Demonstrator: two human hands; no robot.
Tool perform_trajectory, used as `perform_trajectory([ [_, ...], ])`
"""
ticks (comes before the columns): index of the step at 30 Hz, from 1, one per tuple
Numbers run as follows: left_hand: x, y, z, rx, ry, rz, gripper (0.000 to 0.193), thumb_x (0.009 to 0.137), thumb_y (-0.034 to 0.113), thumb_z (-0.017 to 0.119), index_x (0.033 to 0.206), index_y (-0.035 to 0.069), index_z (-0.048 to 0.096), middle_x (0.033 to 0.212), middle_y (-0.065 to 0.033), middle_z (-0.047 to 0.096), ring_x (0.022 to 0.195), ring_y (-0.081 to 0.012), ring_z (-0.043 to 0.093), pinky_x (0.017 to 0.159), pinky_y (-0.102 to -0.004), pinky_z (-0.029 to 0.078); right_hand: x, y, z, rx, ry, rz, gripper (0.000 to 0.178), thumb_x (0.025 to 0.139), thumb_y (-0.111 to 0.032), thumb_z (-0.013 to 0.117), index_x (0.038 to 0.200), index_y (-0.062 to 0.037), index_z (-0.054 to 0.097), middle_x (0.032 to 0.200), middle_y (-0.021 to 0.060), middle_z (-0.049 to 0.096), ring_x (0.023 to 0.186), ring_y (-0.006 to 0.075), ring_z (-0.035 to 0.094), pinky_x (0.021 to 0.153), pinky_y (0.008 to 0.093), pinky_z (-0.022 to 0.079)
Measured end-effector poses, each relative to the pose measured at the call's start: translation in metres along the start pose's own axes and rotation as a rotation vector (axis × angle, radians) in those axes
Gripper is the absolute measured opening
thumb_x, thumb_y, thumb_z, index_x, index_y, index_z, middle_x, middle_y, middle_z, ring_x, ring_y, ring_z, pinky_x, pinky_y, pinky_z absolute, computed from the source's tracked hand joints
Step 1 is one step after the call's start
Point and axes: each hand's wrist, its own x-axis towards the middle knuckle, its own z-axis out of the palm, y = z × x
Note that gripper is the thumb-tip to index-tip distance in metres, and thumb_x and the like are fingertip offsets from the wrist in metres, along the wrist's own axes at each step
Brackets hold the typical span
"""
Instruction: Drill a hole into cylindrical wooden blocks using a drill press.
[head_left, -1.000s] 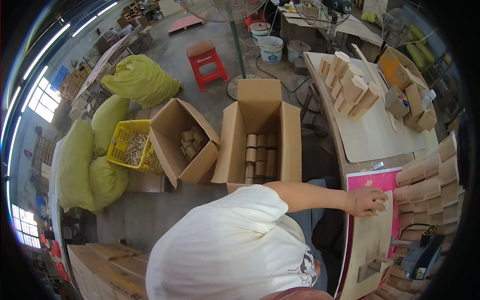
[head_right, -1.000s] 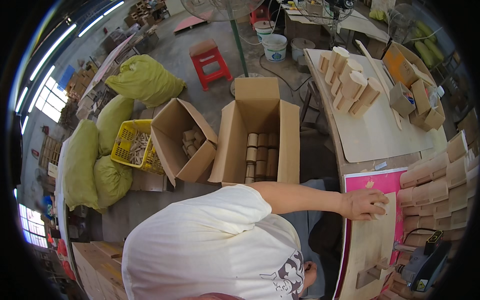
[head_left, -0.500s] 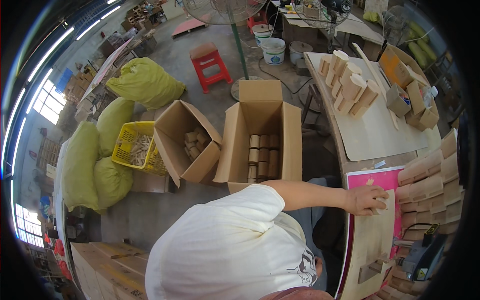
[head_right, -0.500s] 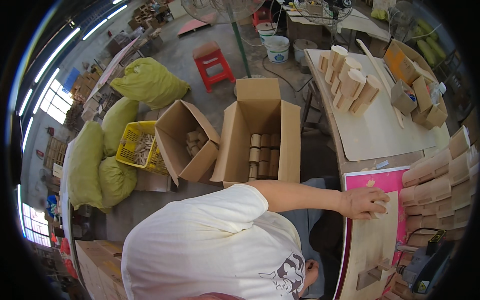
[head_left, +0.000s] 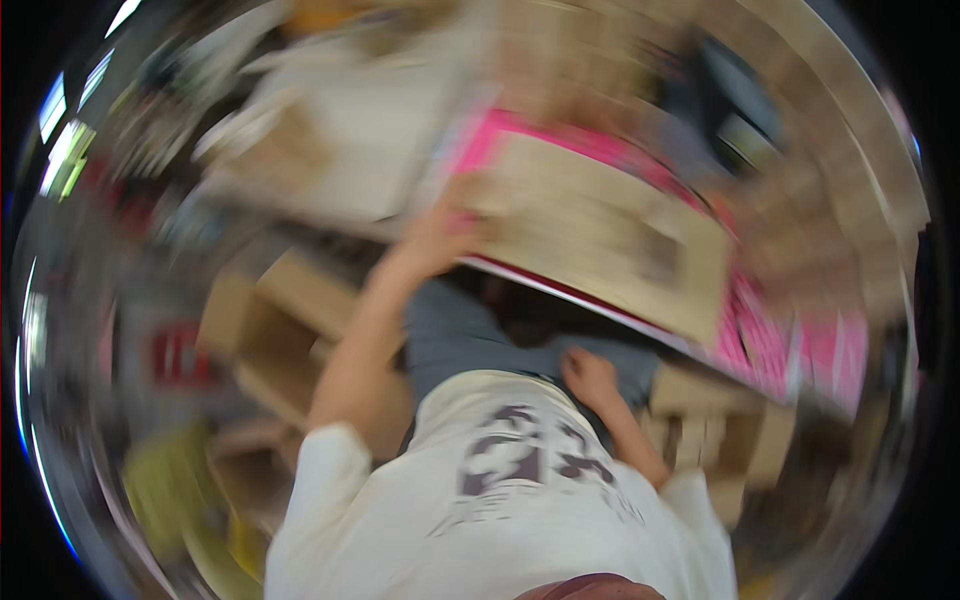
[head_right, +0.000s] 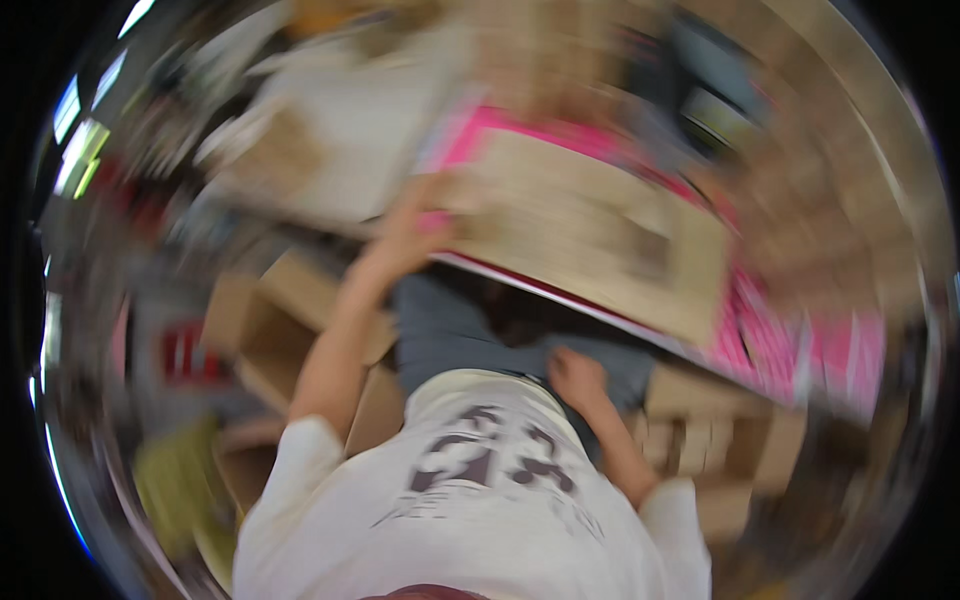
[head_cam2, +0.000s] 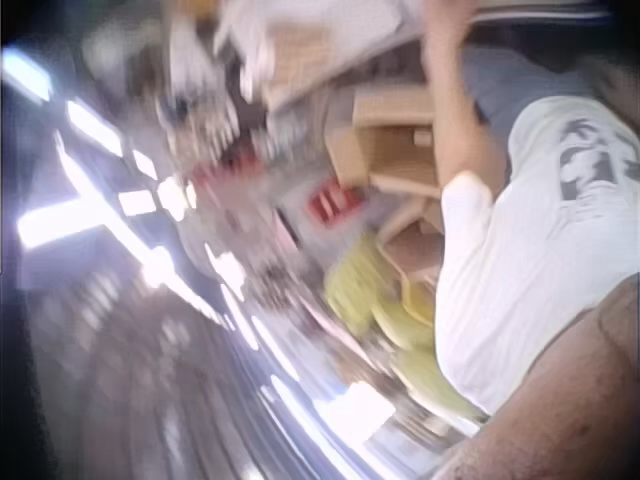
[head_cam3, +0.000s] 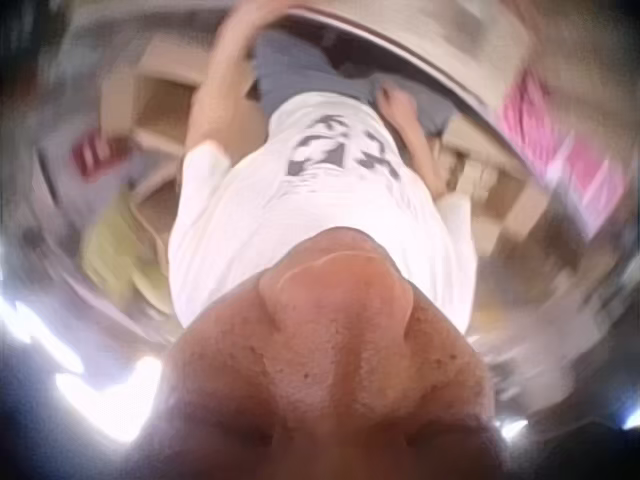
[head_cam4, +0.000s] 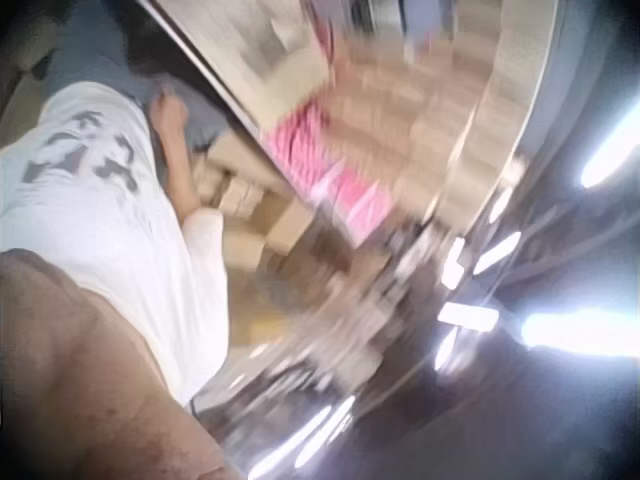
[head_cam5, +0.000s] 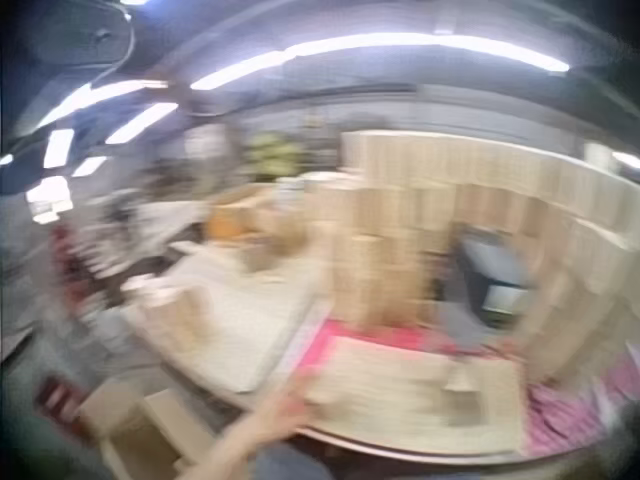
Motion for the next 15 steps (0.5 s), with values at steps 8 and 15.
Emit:
perform_trajectory([
  [8,0.005,0.008,0.011,0.158,0.023,0.033,0.074,0.104,0.002,0.078,0.171,0.003,0.048,0.167,-0.0155,0.055,0.15,-0.028,0.058,0.119,-0.0413,0.055,-0.012,-0.022,-0.004,0.158,0.067,0.11,0.023,0.106,-0.026,0.062,0.108,-0.008,0.076,0.103,0.0217,0.082,0.1,0.0478,0.078,0.089,0.0618,0.061],
  [15,0.006,0.011,0.015,0.163,0.08,0.001,0.072,0.103,0.005,0.08,0.168,0.001,0.051,0.166,-0.0174,0.055,0.151,-0.0316,0.058,0.12,-0.0419,0.055,-0.014,-0.02,-0.001,0.181,0.116,0.078,0.023,0.107,-0.025,0.061,0.107,-0.0061,0.075,0.101,0.0231,0.081,0.098,0.0484,0.078,0.089,0.0626,0.06],
])
